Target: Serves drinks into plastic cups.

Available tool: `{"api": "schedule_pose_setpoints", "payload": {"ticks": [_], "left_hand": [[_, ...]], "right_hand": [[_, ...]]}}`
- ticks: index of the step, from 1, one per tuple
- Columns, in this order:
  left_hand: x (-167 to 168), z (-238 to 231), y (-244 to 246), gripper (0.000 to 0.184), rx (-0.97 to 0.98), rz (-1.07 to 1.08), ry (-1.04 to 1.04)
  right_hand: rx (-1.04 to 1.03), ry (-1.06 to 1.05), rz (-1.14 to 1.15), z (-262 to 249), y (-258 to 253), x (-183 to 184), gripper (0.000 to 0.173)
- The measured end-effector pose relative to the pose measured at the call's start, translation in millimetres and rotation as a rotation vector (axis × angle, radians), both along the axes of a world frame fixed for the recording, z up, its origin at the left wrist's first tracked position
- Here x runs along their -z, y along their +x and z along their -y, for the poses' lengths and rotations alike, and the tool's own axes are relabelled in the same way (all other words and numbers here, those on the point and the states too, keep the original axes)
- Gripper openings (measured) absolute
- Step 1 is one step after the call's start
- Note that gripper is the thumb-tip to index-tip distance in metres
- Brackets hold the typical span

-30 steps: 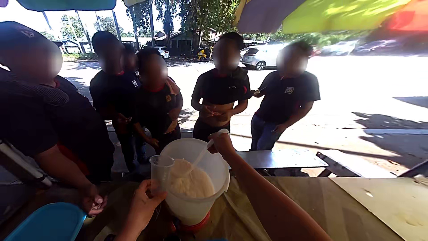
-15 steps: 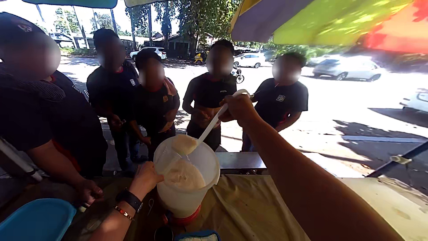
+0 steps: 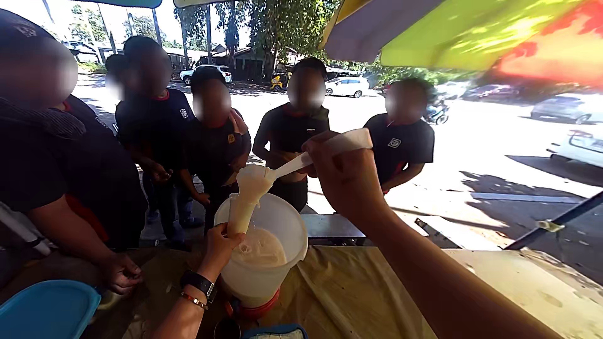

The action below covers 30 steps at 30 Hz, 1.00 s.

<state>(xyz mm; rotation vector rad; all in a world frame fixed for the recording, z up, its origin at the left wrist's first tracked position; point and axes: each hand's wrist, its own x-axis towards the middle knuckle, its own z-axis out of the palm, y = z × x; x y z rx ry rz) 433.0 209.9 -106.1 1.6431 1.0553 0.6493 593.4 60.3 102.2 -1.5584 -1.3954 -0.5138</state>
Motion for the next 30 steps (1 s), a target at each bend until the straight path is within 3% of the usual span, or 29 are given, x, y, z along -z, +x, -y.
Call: {"api": "schedule_pose_setpoints", "payload": {"ticks": [13,19,27,30], "left_hand": [[27,12,9,0.052,-0.092,0.279,0.097],[33,13,9,0.051,-0.129,0.331,0.120],[32,15,9,0.050,-0.125,0.328,0.132],[35,16,11,0.050,-0.136,0.348,0.158]], "right_hand": [[-0.319,0.125,0.610,63,-15,71,0.015],[-0.318,-0.022,0.874,93,-19,96,0.022],[-0.327,-0.150,0.880,124,-7,106,0.028],[-0.255,-0.135,0.627,117,5,118,0.028]]}}
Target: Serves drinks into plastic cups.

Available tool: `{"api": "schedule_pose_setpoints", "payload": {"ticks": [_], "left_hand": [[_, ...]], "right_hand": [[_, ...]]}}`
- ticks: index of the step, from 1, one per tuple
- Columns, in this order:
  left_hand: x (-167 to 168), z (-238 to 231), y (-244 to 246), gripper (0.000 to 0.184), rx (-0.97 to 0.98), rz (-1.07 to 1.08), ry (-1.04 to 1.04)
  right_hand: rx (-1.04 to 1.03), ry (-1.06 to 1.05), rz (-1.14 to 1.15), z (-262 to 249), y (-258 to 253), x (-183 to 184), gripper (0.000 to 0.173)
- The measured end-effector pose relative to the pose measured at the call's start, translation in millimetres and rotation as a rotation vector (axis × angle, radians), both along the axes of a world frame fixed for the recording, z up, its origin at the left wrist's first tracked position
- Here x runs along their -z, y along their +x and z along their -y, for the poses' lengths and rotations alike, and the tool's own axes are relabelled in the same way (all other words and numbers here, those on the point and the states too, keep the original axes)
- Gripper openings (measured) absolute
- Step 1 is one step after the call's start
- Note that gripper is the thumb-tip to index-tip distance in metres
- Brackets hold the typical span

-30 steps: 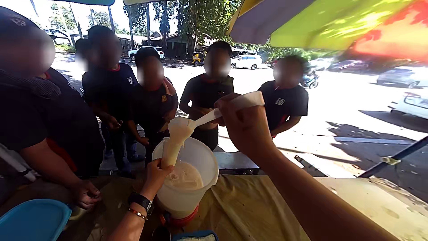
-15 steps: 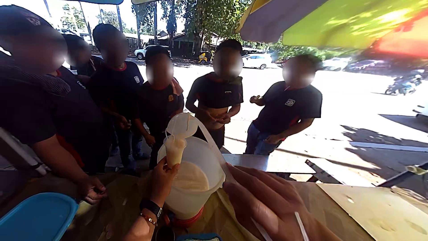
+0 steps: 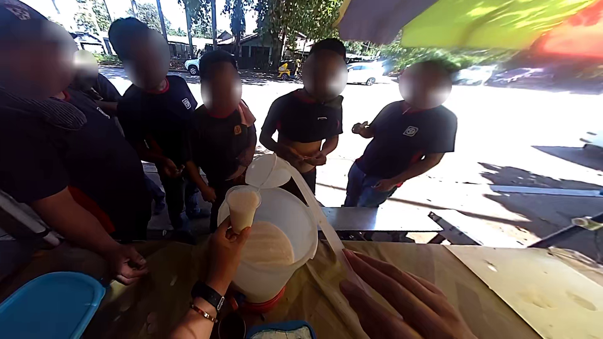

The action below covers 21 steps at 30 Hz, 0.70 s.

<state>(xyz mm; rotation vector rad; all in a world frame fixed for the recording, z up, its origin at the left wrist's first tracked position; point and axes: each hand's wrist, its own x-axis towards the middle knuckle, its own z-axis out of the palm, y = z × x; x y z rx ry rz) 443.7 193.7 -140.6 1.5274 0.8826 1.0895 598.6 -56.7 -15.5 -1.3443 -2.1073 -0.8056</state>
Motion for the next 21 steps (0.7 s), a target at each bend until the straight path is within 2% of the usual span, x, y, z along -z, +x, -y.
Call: {"api": "schedule_pose_setpoints", "payload": {"ticks": [3,5,9,13,16,18,21], "left_hand": [[2,1,1,0.048,-0.011,0.005,0.018],[4,0,1,0.047,-0.011,0.019,0.038],[3,0,1,0.050,-0.008,0.016,0.028],[3,-1,2,0.049,-0.030,-0.001,0.016],[5,-2,3,0.049,-0.037,0.008,0.031],[5,-1,4,0.048,-0.038,0.023,0.024],[5,-1,5,0.047,-0.047,0.015,0.018]], "right_hand": [[0.110,0.053,-0.341,-42,16,32,0.020],[0.164,-0.057,-0.505,-76,23,60,0.021],[0.259,-0.289,-0.585,-136,25,102,0.018],[0.401,-0.537,-0.619,-175,20,109,0.024],[0.454,-0.638,-0.651,-189,20,113,0.029],[0.461,-0.622,-0.687,-192,23,113,0.030],[0.452,-0.466,-0.766,-187,32,97,0.026]]}}
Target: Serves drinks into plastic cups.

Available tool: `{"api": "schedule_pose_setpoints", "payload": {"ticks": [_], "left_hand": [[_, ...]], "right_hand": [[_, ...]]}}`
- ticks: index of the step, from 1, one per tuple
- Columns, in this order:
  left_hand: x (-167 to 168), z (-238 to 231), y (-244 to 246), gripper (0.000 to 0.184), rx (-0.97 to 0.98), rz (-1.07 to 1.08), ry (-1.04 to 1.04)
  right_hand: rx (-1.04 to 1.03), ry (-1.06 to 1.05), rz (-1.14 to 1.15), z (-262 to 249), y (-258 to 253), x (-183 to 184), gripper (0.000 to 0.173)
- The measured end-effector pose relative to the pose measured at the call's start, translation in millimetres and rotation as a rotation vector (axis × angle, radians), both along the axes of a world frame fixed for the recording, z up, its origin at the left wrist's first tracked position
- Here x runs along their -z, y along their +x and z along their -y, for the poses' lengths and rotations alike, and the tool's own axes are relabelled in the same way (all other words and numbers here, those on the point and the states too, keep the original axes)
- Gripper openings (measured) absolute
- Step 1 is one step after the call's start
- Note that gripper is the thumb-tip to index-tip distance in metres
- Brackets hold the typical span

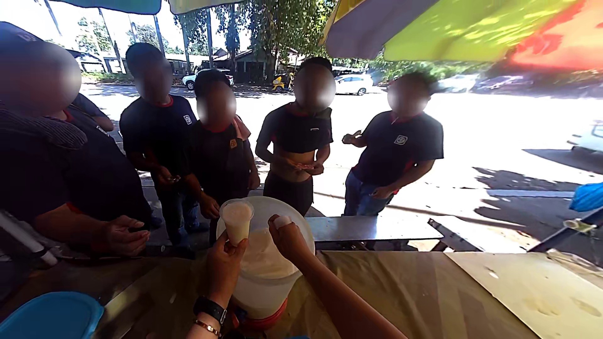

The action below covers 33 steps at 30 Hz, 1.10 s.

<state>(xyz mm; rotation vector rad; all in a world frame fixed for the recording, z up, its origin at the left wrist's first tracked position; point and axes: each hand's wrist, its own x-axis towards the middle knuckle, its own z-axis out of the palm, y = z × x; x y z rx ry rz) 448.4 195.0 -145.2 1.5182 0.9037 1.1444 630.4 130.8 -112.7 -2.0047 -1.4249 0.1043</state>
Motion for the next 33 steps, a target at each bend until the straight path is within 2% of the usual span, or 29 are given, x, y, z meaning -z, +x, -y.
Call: {"api": "schedule_pose_setpoints", "payload": {"ticks": [5,10,14,17,20,23,29,31,33], "left_hand": [[-1,1,-1,0.051,0.010,-0.012,-0.029],[0,1,0,0.054,0.008,-0.026,-0.012],[0,2,-1,0.055,0.011,-0.024,-0.017],[-1,3,0,0.053,0.004,-0.040,-0.011],[-2,3,-1,0.055,0.003,-0.058,-0.014],[0,3,-1,0.052,-0.002,-0.053,-0.008],[0,2,1,0.052,-0.009,-0.066,0.003],[-1,2,0,0.051,-0.008,-0.067,0.002],[-1,2,0,0.051,-0.009,-0.063,0.001]], "right_hand": [[0.106,0.209,0.032,19,33,-60,0.024],[0.282,0.257,-0.144,51,29,-170,0.027],[0.280,0.371,-0.236,72,14,-240,0.025],[0.242,0.439,-0.236,82,2,-271,0.026],[0.208,0.479,-0.247,86,-13,-287,0.026],[0.130,0.522,-0.208,88,-31,-284,0.021],[-0.098,0.601,0.213,93,-48,-250,0.019],[-0.110,0.610,0.229,94,-49,-243,0.018],[-0.062,0.617,0.119,91,-42,-238,0.017]]}}
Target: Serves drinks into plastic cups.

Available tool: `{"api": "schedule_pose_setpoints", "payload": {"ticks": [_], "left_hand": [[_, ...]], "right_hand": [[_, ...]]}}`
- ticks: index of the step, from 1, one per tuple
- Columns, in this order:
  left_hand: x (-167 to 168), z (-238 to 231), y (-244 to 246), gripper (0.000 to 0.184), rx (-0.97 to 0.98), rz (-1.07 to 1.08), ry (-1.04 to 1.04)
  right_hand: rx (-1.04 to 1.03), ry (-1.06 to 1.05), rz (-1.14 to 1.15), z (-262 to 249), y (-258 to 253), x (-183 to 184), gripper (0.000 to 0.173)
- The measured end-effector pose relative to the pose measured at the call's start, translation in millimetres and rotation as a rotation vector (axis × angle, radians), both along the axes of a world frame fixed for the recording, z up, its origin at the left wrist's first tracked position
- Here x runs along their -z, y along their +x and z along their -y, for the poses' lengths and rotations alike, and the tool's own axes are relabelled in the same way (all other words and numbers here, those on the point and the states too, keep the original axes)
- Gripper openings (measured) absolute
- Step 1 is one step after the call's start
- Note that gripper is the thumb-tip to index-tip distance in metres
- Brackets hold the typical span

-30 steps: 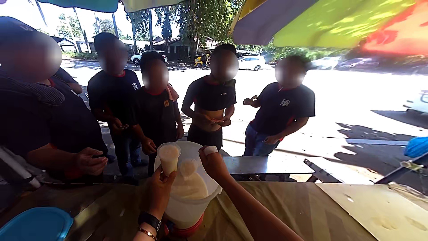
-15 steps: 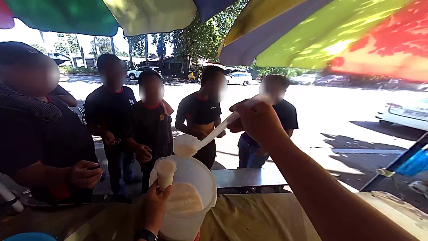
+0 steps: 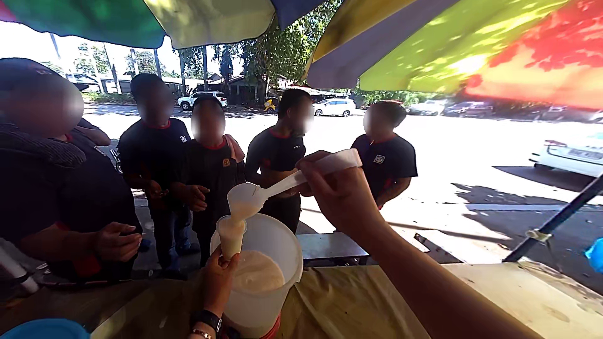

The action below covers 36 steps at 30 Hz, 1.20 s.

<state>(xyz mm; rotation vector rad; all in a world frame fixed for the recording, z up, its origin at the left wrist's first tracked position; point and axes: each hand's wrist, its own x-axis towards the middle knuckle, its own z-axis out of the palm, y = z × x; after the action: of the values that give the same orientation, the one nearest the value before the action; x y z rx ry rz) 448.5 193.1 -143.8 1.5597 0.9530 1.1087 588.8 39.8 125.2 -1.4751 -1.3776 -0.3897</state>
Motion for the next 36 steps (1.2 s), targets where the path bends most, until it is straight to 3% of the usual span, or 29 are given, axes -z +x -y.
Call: {"api": "schedule_pose_setpoints", "payload": {"ticks": [4,8,10,12,14,17,22,28,31,36], "left_hand": [[2,-2,-1,0.053,0.006,0.004,0.017],[0,-1,-1,0.052,-0.017,0.004,-0.001],[1,-1,0,0.052,-0.022,0.012,0.013],[0,-1,0,0.052,-0.025,0.014,0.012],[-2,-1,0,0.053,-0.028,0.018,-0.019],[-2,-3,0,0.053,-0.041,0.039,-0.031],[-2,-5,2,0.051,-0.065,0.048,-0.030],[-6,-16,1,0.053,-0.084,0.054,0.002],[-7,-27,1,0.053,-0.091,0.056,0.033],[-18,-42,1,0.052,-0.126,0.102,0.029]], "right_hand": [[0.101,-0.051,-0.497,-5,25,9,0.021],[0.139,-0.161,-0.721,-11,50,72,0.048],[0.109,-0.264,-0.687,-13,52,121,0.045],[0.057,-0.345,-0.524,-15,48,171,0.033],[0.004,-0.426,-0.335,-17,43,214,0.033],[-0.062,-0.483,-0.143,-22,36,260,0.032],[-0.073,-0.805,0.051,-26,28,274,0.045],[0.066,-1.151,0.102,-31,16,266,0.094],[0.097,-1.240,0.081,-32,11,257,0.099],[0.115,-1.209,0.100,-32,11,262,0.098]]}}
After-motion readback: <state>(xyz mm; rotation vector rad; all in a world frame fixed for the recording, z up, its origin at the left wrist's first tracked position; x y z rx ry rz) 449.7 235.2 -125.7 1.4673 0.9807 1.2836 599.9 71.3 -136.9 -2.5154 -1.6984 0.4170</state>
